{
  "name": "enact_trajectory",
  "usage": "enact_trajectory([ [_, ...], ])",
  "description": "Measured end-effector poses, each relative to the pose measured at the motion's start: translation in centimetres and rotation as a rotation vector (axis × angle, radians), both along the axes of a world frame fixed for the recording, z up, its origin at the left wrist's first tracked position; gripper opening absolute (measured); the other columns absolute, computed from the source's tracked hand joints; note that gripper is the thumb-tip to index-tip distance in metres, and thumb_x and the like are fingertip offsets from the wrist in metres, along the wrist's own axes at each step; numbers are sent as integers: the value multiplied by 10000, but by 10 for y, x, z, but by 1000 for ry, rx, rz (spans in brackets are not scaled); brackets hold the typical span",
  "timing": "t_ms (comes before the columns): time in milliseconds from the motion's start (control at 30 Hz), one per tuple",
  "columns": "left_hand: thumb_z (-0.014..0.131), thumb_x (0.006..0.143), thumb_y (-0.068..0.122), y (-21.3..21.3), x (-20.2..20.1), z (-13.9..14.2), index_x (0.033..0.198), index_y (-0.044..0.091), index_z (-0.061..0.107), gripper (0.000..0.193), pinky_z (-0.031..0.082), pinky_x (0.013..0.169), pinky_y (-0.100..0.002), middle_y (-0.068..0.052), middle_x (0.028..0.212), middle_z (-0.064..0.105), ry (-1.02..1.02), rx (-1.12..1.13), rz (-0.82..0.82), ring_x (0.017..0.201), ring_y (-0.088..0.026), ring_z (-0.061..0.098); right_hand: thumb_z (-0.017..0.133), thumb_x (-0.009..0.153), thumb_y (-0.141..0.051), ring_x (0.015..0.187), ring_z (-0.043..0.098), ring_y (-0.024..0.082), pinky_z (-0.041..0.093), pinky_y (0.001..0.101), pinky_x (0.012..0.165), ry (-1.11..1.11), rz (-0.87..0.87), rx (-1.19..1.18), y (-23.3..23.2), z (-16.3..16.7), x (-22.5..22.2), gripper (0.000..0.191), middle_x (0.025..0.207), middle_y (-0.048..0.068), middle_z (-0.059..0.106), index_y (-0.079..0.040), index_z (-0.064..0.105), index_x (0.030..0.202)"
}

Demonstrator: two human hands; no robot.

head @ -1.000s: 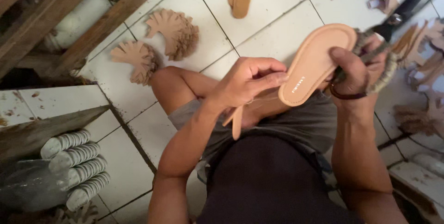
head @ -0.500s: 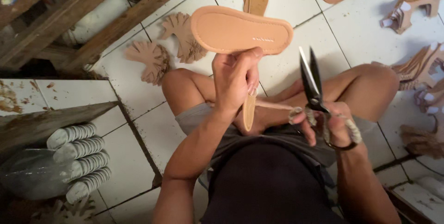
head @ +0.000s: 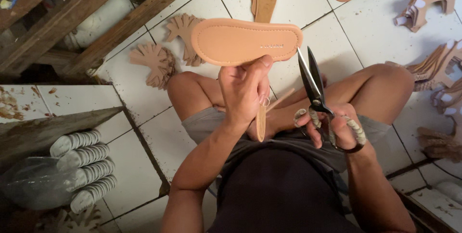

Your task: The person sits on the floor and uses shears to trim the edges of a beige shoe sole. They repeatedly rotate the sole to cut along the perimeter, removing excess material and placing the trimmed pieces on the floor.

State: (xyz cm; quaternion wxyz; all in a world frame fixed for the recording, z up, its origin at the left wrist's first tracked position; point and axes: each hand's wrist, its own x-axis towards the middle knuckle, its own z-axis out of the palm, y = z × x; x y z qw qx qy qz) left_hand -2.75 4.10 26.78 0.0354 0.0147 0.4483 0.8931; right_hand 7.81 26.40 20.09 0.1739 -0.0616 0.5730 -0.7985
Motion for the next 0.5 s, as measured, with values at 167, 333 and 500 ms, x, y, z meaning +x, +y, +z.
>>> enact_trajectory([
  [167,639,1003,-6,4,7,0,1003,-52,674,58,335,403,-254,-45,732,637,-31,-72,43,447,-69,418,513,947,-727,538,596,149,502,285,536,-52,-32,-45,-7,-1,-1,900,666,91,634,147,671,1093],
  [333,628,1001,-18,5,9,-3,1035,-58,681,75,327,399,-245,-50,744,659,-40,-82,58,441,-56,403,564,996,-634,585,550,134,511,321,829,134,-152,125,-24,9,-4,785,679,53,590,133,649,1140],
  [500,633,1070,-15,7,12,-9,1147,-37,675,90,313,437,-225,-3,682,589,114,-51,82,469,-55,400,654,979,-527,536,534,92,452,255,574,123,-230,228,-30,16,-7,642,677,18,608,85,702,1165],
])
